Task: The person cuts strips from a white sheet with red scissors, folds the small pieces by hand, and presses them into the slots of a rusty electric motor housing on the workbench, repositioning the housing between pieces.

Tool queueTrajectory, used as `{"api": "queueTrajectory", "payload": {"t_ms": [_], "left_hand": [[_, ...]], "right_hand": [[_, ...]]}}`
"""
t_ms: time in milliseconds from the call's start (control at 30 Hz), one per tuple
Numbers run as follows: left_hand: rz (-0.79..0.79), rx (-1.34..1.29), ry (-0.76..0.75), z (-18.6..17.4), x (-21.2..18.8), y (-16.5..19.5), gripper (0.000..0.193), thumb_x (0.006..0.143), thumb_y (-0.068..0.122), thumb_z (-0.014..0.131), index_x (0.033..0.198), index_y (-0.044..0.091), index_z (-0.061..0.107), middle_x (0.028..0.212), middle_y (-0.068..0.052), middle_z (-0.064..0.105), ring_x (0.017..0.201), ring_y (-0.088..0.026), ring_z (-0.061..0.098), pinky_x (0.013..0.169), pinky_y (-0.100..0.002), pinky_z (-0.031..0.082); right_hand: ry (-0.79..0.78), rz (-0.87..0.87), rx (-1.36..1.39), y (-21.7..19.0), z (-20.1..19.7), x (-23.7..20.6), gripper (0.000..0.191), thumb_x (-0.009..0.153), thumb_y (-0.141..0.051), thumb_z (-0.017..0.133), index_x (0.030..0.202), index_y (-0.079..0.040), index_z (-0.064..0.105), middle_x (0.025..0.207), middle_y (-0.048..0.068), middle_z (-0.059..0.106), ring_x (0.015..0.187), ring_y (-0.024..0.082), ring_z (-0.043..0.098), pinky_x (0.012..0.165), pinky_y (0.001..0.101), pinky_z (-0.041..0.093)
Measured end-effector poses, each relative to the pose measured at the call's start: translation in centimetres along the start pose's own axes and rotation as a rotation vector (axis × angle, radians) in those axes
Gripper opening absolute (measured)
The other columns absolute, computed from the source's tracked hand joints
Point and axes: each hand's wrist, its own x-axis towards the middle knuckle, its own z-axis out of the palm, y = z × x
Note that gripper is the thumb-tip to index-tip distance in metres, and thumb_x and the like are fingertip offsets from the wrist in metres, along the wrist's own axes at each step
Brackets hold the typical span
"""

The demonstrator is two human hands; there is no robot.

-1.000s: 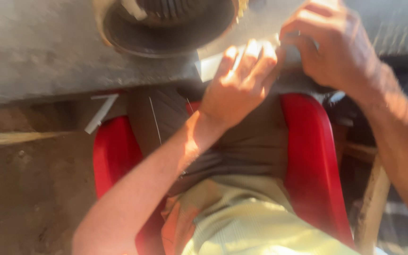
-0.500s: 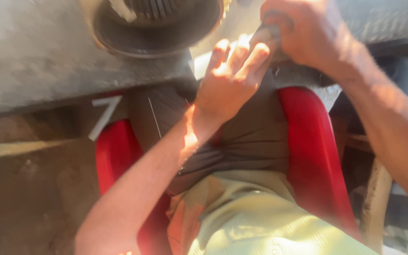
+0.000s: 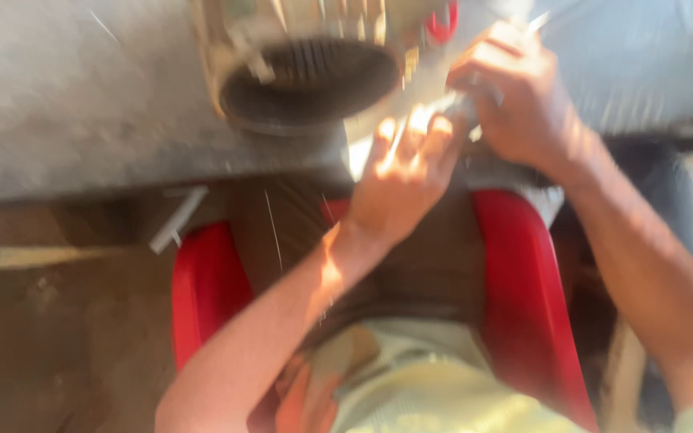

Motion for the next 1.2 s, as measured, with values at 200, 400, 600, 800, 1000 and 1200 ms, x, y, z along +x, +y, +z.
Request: {"api": "queueTrajectory", "payload": {"t_ms": [200, 400, 600, 800, 1000, 1200], "left_hand": [[0.002, 0.051, -0.09, -0.3, -0.1, -0.1, 0.042, 0.09, 0.017, 0.067, 0.131, 0.005, 0.067, 0.124, -0.009, 0.059, 0.123, -0.026, 0.06, 0.096, -0.042, 0.051], [-0.003, 0.054, -0.075, -0.2, -0.3, -0.2, 0.035, 0.092, 0.013, 0.068, 0.126, 0.005, 0.067, 0.121, -0.008, 0.06, 0.123, -0.025, 0.061, 0.095, -0.042, 0.05], [-0.028, 0.016, -0.043, -0.3, -0.3, 0.0, 0.034, 0.091, 0.014, 0.068, 0.124, 0.006, 0.067, 0.116, -0.008, 0.062, 0.118, -0.027, 0.064, 0.097, -0.043, 0.051], [-0.056, -0.041, 0.036, -0.7, -0.3, 0.1, 0.019, 0.096, 0.012, 0.067, 0.114, 0.007, 0.062, 0.122, -0.01, 0.069, 0.117, -0.026, 0.067, 0.097, -0.04, 0.051], [-0.08, -0.028, 0.062, -0.9, -0.1, 0.4, 0.018, 0.094, 0.013, 0.068, 0.11, 0.009, 0.061, 0.119, -0.008, 0.071, 0.114, -0.024, 0.069, 0.096, -0.04, 0.052], [-0.123, -0.017, 0.111, -1.0, 0.2, 0.7, 0.016, 0.096, 0.014, 0.07, 0.109, 0.01, 0.061, 0.113, -0.007, 0.071, 0.11, -0.023, 0.069, 0.094, -0.04, 0.052]], "right_hand": [[-0.092, -0.001, 0.08, 0.5, 0.0, 0.5, 0.013, 0.093, 0.004, 0.069, 0.103, -0.004, 0.067, 0.101, 0.01, 0.063, 0.1, 0.033, 0.058, 0.093, 0.0397, 0.048], [-0.099, -0.027, 0.047, 0.3, 0.1, 1.0, 0.012, 0.094, 0.003, 0.069, 0.103, -0.005, 0.067, 0.1, 0.01, 0.062, 0.103, 0.034, 0.057, 0.097, 0.0428, 0.047], [-0.102, -0.054, 0.026, 0.5, 0.3, 0.9, 0.01, 0.093, 0.004, 0.067, 0.1, -0.004, 0.065, 0.097, 0.01, 0.062, 0.102, 0.033, 0.056, 0.095, 0.0415, 0.045], [-0.084, -0.033, -0.002, -0.2, 0.1, -0.4, 0.013, 0.092, 0.004, 0.066, 0.102, -0.005, 0.066, 0.097, 0.01, 0.061, 0.101, 0.033, 0.056, 0.095, 0.042, 0.044], [-0.087, -0.019, -0.015, -0.9, -0.5, -0.4, 0.015, 0.09, 0.004, 0.065, 0.102, -0.005, 0.065, 0.097, 0.01, 0.06, 0.101, 0.035, 0.055, 0.094, 0.0445, 0.044], [-0.101, -0.022, 0.003, -1.5, -0.8, -0.5, 0.017, 0.088, 0.002, 0.064, 0.104, -0.003, 0.065, 0.098, 0.013, 0.059, 0.101, 0.037, 0.054, 0.092, 0.0443, 0.044]]}}
